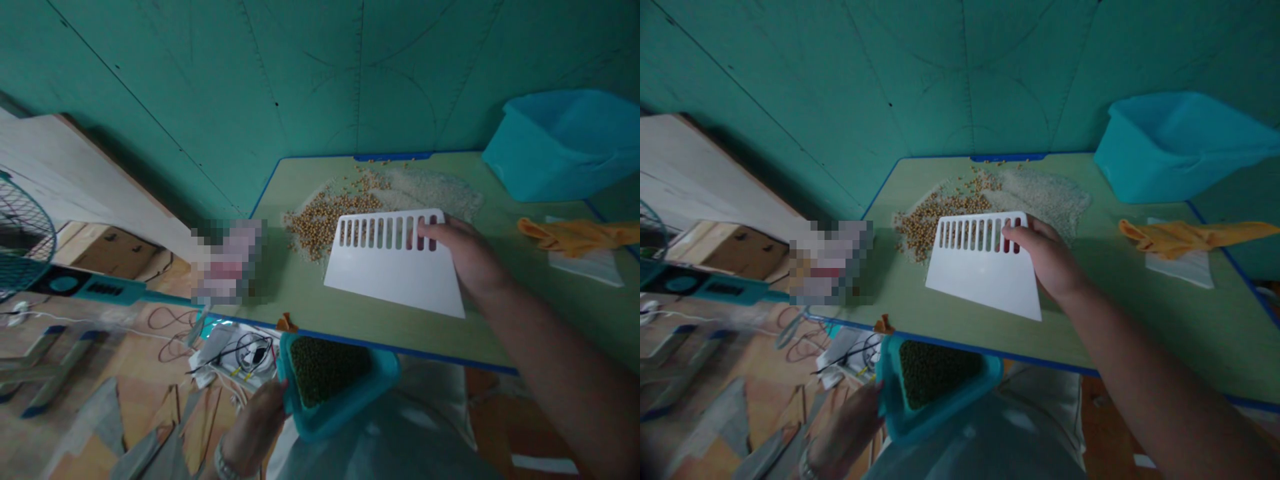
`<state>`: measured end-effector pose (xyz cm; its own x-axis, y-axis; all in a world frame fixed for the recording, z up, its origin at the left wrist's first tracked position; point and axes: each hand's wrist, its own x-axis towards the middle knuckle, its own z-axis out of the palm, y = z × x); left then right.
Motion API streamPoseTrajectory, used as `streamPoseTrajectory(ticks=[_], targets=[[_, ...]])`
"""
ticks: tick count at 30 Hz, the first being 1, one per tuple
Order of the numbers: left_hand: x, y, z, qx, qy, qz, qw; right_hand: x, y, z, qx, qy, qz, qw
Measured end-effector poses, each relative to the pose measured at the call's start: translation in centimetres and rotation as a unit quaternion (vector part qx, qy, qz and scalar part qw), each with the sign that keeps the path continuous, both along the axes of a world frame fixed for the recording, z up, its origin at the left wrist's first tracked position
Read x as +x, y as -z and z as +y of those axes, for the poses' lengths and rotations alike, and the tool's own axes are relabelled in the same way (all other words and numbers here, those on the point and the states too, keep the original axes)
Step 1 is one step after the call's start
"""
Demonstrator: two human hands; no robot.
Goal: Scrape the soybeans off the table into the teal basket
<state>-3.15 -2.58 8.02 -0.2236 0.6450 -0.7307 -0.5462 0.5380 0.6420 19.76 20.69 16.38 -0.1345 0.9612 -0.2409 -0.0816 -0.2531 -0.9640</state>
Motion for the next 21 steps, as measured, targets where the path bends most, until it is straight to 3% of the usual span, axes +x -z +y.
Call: streamPoseTrajectory(ticks=[3, 7, 13, 17, 21], targets=[[0.4, -0.2, 0.3, 0.034, 0.027, -0.075, 0.996, 0.0, 0.2, 0.0, -0.003, 0.004, 0.006, 1.0], [0.7, 0.1, 0.5, 0.032, 0.001, -0.09, 0.995, 0.0, 0.3, 0.0, 0.005, 0.007, 0.012, 1.0], [1.4, 0.6, 0.7, 0.012, 0.003, -0.056, 0.998, 0.1, 0.2, 0.0, 0.01, -0.01, 0.018, 1.0], [1.2, -0.1, 0.9, 0.011, 0.017, -0.002, 1.0, 0.2, 0.5, 0.2, 0.009, -0.008, 0.029, 1.0], [0.3, -1.1, 1.7, 0.009, 0.069, 0.047, 0.996, 0.1, 0.6, 0.4, -0.002, -0.007, 0.041, 0.999]])
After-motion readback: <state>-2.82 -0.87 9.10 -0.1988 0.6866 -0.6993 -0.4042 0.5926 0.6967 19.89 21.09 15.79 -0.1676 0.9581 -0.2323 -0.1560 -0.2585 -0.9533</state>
